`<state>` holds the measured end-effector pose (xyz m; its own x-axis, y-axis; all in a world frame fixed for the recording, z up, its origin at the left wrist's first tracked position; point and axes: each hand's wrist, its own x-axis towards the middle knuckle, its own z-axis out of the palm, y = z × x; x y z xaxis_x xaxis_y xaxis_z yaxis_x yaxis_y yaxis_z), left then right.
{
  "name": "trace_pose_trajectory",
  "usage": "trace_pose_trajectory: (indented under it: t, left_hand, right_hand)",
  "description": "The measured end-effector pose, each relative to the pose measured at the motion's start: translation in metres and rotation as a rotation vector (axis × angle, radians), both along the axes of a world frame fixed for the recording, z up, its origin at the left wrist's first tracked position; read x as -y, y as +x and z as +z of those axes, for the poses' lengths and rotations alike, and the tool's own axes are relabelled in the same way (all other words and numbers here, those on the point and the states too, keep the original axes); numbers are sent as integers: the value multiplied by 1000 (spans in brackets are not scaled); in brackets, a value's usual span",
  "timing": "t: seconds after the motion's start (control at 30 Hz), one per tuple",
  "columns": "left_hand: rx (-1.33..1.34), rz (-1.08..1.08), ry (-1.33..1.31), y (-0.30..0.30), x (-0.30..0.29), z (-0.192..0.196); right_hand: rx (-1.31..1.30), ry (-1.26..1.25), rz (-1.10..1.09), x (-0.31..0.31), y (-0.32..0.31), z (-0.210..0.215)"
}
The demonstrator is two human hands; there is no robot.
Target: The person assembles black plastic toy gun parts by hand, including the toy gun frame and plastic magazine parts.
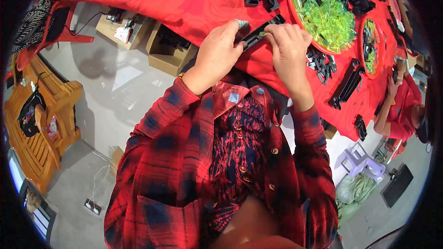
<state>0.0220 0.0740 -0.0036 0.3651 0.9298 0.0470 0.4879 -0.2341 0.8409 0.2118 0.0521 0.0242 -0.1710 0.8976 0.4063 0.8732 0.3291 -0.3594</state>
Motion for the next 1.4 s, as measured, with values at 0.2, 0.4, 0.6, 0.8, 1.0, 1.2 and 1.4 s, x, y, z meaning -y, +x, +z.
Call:
trace_pose_trajectory:
  t: [0.2,0.4,0.6,0.8,1.0,1.2,1.4]
  left_hand:
    - [8,1,-111,-3,-5,7]
    - [57,-6,-182,-5,-6,1]
    - [40,11,-203,-6,-6,1]
    - [58,7,-202,-5,-7,1]
    - [71,16,-187,-5,-5,0]
    - [64,20,-209,-5,-5,6]
    - [136,58,-268,-7,-4,9]
  right_hand:
    - [179,54,108,-16,3,8]
    - [158,57,204,-26,6,6]
    - [187,-16,234,-29,4,12]
    - [163,-49,243,-32,3,14]
    - [226,-109,309,-35,6,16]
    - [195,-111,332,-38,6,16]
    - [160,-106,334,-38,3,10]
